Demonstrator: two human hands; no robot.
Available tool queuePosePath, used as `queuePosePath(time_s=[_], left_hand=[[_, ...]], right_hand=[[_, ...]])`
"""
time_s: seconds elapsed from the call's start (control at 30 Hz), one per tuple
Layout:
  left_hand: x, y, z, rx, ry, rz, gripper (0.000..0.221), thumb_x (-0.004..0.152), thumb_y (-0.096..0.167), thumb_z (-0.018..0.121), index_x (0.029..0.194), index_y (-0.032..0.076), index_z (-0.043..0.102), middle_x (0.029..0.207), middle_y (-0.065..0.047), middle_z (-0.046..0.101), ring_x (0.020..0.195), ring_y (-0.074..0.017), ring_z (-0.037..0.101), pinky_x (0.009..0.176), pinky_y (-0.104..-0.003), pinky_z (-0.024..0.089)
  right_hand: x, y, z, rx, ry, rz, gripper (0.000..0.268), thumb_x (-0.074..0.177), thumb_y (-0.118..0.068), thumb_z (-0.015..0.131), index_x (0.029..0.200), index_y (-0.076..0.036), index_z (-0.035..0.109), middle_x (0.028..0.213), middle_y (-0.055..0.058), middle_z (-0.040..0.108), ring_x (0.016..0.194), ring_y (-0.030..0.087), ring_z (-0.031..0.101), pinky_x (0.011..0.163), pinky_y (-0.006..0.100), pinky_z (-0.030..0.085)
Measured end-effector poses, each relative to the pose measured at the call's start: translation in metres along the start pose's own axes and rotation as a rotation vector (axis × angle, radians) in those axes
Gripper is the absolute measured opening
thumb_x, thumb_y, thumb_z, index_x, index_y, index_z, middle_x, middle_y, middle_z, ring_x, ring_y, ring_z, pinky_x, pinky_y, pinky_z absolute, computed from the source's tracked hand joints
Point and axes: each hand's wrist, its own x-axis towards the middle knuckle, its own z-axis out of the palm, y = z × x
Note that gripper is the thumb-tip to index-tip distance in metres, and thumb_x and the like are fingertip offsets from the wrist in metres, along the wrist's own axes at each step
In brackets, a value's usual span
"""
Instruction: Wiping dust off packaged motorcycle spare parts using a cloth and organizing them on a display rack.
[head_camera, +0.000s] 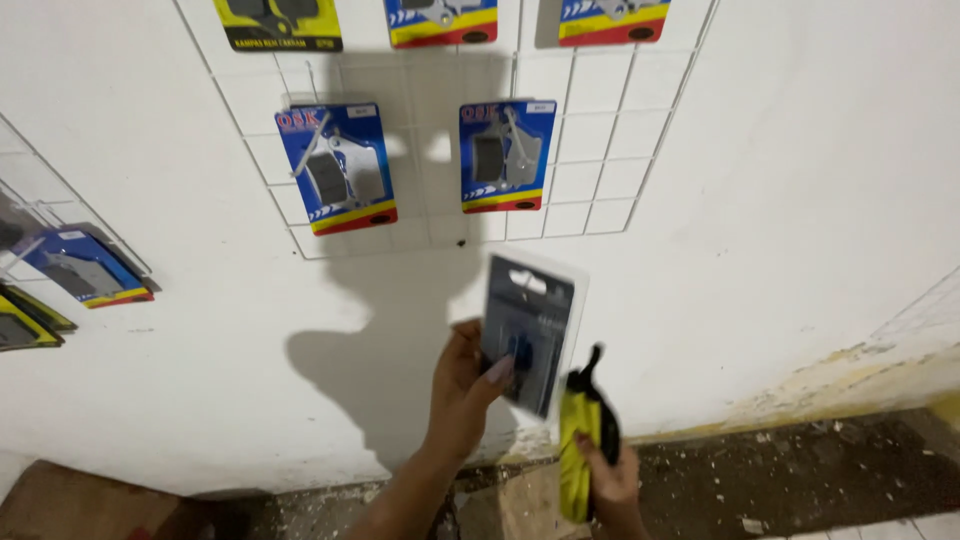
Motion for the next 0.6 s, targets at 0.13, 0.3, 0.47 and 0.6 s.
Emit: queuePosePath(time_s=[0.13,0.3,0.47,0.6], left_hand=[[-0.041,-0.036,-0.013,-0.254,0.16,-0.512,0.049,0.093,0.029,0.056,0.132,-0.001,0.059,0.136,-0.018,0.055,0.125,-0.0361,0.047,0.103,-0.053,0.036],[-0.077,-0.012,0.0,0.376,-0.098,-0.517,0.069,0.102,0.049,0.017,0.16,0.012,0.024,0.166,-0.018,0.032,0.153,-0.0398,0.027,0.12,-0.062,0.017],[-0.09,-0.003,-0.004,0.627,0.194,-0.499,0.068,0.099,0.056,0.024,0.153,0.018,0.039,0.149,-0.01,0.057,0.129,-0.0286,0.062,0.103,-0.041,0.048],[-0.141,-0.079,-0.046,0.128,0.313,-0.324,0.055,0.107,0.023,0.032,0.157,0.002,0.032,0.161,-0.015,0.041,0.147,-0.0266,0.04,0.118,-0.036,0.031]], right_hand=[[-0.004,-0.026,0.008,0.069,-0.077,-0.362,0.045,0.086,0.003,0.06,0.131,0.005,0.063,0.102,0.019,0.077,0.073,0.025,0.069,0.069,0.036,0.057],[-0.031,-0.071,0.065,-0.001,-0.395,-0.775,0.041,0.071,0.003,0.053,0.11,0.004,0.064,0.101,0.011,0.059,0.081,0.02,0.053,0.068,0.031,0.047],[-0.05,-0.09,0.086,-0.409,-0.338,-0.828,0.051,0.069,0.006,0.066,0.121,0.007,0.066,0.108,0.01,0.06,0.073,0.016,0.052,0.063,0.026,0.044],[-0.054,-0.086,0.095,-0.586,-0.308,-0.805,0.052,0.069,0.005,0.073,0.121,0.001,0.069,0.106,0.009,0.06,0.073,0.017,0.054,0.063,0.027,0.047]])
